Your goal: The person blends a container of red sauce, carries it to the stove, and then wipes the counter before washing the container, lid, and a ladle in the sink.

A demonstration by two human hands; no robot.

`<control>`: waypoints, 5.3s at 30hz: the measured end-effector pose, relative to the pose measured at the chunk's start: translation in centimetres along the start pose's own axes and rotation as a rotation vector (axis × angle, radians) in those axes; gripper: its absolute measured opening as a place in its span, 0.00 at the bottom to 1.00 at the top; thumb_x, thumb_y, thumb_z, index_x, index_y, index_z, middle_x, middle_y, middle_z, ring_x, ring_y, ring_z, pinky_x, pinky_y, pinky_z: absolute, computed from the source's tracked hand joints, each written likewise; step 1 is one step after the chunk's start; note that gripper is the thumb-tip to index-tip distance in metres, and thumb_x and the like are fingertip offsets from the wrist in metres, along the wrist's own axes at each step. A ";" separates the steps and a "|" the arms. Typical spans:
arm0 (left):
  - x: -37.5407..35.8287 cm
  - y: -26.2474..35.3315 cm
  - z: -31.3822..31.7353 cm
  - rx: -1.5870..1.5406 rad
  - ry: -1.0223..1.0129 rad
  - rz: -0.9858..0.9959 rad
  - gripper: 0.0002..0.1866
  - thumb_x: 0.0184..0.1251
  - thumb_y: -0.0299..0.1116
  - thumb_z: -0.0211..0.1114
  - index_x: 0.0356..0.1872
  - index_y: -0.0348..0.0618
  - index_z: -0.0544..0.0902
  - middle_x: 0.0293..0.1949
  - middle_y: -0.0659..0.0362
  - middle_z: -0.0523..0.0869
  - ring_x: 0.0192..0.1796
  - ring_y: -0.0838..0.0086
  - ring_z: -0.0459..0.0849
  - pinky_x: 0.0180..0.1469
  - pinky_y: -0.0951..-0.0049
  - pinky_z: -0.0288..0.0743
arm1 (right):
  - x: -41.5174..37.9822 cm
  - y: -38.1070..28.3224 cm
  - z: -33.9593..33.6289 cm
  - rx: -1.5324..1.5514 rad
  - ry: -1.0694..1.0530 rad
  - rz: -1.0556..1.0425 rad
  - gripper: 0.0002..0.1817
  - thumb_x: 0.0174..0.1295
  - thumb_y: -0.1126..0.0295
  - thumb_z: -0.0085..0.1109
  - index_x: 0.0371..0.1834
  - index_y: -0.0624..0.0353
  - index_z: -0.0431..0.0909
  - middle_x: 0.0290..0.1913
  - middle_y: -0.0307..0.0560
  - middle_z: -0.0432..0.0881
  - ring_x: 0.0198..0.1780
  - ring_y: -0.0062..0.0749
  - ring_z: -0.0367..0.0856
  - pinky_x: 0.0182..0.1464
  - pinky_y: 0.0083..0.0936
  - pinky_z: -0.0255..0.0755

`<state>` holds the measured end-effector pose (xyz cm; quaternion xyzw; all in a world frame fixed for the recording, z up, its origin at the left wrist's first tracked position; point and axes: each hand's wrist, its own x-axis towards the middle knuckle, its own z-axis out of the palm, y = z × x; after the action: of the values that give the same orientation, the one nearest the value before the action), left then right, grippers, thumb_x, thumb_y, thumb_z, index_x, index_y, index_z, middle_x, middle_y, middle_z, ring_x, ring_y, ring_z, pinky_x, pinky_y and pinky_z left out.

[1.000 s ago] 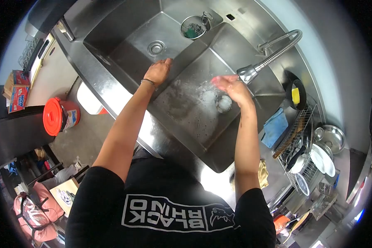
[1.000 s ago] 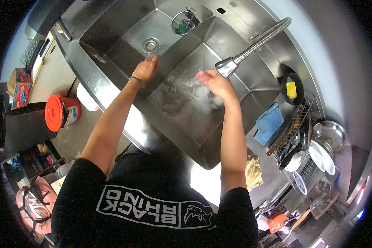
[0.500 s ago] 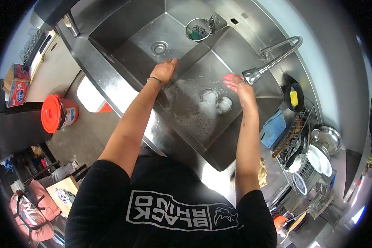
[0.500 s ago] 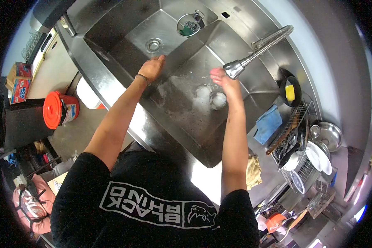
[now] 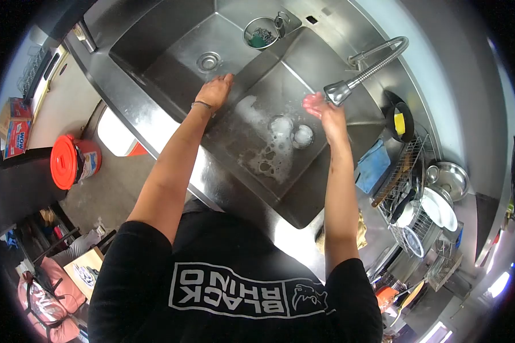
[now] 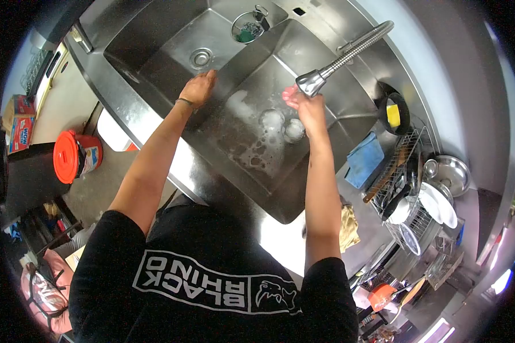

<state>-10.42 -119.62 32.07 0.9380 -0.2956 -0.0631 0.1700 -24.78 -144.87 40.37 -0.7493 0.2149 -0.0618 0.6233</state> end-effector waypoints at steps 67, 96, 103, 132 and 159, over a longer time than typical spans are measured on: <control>0.0 -0.7 0.5 -0.046 0.010 0.035 0.10 0.67 0.34 0.45 0.45 0.41 0.66 0.38 0.43 0.78 0.45 0.49 0.76 0.45 0.54 0.70 | -2.6 10.7 -0.4 -0.763 -0.884 0.207 0.13 0.56 0.64 0.51 0.28 0.62 0.81 0.29 0.50 0.83 0.31 0.33 0.79 0.37 0.33 0.70; -0.1 -0.3 0.1 -0.022 -0.024 0.000 0.11 0.67 0.35 0.44 0.44 0.42 0.68 0.43 0.50 0.79 0.51 0.58 0.76 0.50 0.58 0.71 | 2.0 -1.4 0.6 -0.151 -0.135 0.270 0.24 0.65 0.56 0.46 0.50 0.69 0.73 0.48 0.52 0.79 0.47 0.33 0.78 0.51 0.27 0.71; -0.1 -0.4 0.4 -0.041 0.015 0.010 0.11 0.67 0.35 0.46 0.45 0.41 0.67 0.40 0.45 0.79 0.47 0.53 0.77 0.48 0.56 0.70 | 1.8 -1.1 8.7 -0.101 -0.391 0.160 0.20 0.63 0.57 0.50 0.41 0.67 0.78 0.38 0.49 0.83 0.37 0.30 0.81 0.42 0.23 0.73; 0.1 -0.7 0.8 -0.034 0.043 0.036 0.11 0.68 0.35 0.45 0.46 0.41 0.67 0.40 0.46 0.80 0.49 0.52 0.76 0.50 0.56 0.69 | 0.6 -1.5 -0.8 -0.285 -0.186 0.260 0.18 0.62 0.60 0.49 0.36 0.64 0.81 0.33 0.48 0.84 0.38 0.29 0.80 0.42 0.28 0.71; 0.1 -0.6 0.6 -0.028 0.035 0.025 0.12 0.68 0.35 0.45 0.48 0.41 0.67 0.40 0.46 0.80 0.49 0.53 0.76 0.48 0.56 0.70 | 1.9 -5.8 4.3 -0.653 -0.136 -0.047 0.18 0.62 0.56 0.48 0.40 0.58 0.81 0.35 0.52 0.83 0.41 0.40 0.80 0.47 0.30 0.69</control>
<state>-10.17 -119.34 31.27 0.9327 -0.3032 -0.0487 0.1891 -20.12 -140.95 44.65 -0.9166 0.1641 0.0462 0.3616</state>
